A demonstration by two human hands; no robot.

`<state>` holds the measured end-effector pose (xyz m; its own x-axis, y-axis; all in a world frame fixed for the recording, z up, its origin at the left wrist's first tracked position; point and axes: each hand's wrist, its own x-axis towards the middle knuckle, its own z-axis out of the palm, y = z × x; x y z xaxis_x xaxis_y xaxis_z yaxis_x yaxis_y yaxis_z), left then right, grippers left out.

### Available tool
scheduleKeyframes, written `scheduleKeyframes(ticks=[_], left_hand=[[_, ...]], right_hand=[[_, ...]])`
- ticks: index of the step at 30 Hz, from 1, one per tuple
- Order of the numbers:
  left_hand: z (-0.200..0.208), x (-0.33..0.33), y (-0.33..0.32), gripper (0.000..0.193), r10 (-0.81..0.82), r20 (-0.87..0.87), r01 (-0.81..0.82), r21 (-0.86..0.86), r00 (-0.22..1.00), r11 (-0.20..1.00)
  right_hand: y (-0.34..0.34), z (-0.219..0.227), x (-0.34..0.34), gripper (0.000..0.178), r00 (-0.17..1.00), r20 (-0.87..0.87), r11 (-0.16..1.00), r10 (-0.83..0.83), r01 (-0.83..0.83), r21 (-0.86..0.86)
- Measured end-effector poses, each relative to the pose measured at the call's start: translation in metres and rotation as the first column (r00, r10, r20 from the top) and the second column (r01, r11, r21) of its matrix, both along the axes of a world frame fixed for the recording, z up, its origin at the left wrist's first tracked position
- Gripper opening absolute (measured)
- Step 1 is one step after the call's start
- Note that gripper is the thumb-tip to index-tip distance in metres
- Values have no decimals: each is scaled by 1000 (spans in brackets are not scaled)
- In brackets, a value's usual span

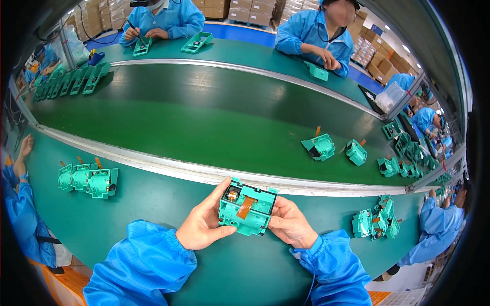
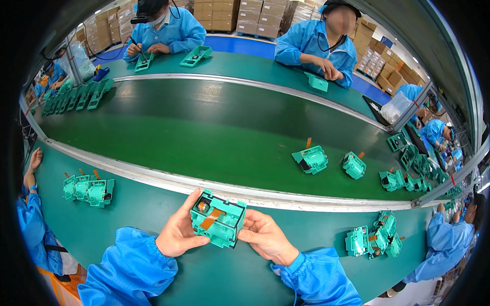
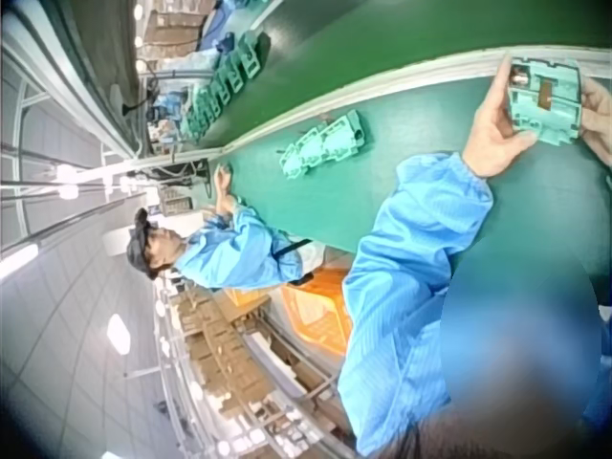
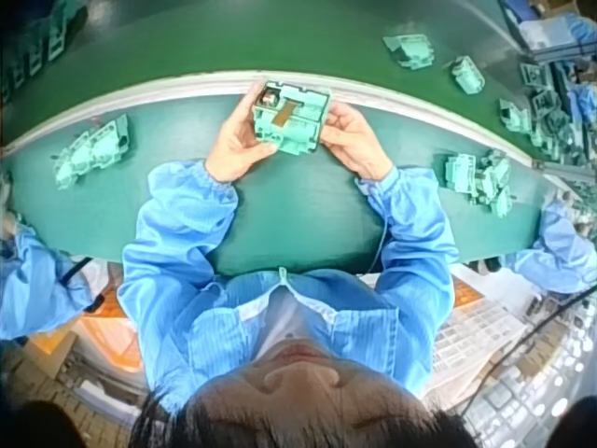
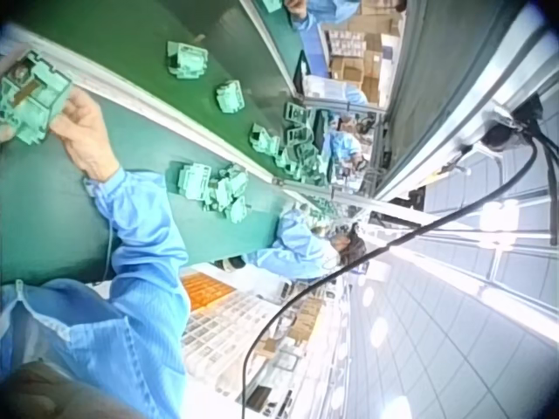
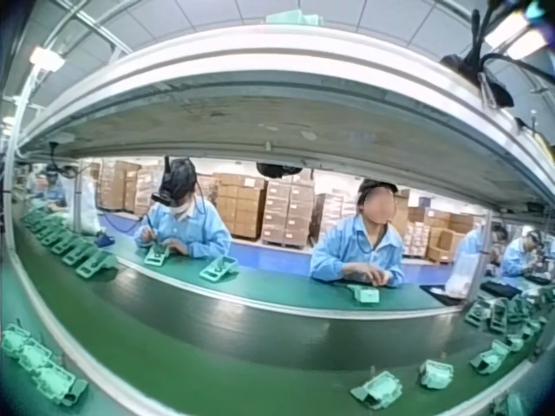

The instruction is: The person assembles green plastic electronic component housings by hand on a factory assembly line.

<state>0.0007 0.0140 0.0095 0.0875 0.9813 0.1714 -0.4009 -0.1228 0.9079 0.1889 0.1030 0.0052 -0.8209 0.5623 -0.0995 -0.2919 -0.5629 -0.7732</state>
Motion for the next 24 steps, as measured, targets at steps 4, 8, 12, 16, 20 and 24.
scheduleKeyframes(ticks=[4, 8, 12, 16, 20, 24], left_hand=[[-2, 3, -1, 95, 16, 81, -14, -24, 997, 1000], [5, 11, -1, 93, 102, -7, -101, 26, 995, 995], [4, 12, 1, 90, 124, -74, -132, -115, 990, 985], [3, 12, 0, 81, 114, 70, -99, -195, 991, 976], [4, 10, -1, 73, 96, 72, -77, -241, 993, 968], [-2, 5, 0, 64, 59, 229, 10, -290, 972, 957]], right_hand=[[0, -2, 2, 42, 999, -45, 1000, 24, -23, 21], [-7, 1, 0, 39, 997, 23, 992, -71, 68, 107], [-26, 8, -11, 37, 971, 127, 951, -201, 162, 262], [-29, 10, -9, 38, 972, 125, 947, -199, 158, 280], [-33, 12, -11, 40, 982, 66, 936, -174, 144, 323], [-38, 18, -12, 35, 961, -13, 892, -276, 261, 370]])
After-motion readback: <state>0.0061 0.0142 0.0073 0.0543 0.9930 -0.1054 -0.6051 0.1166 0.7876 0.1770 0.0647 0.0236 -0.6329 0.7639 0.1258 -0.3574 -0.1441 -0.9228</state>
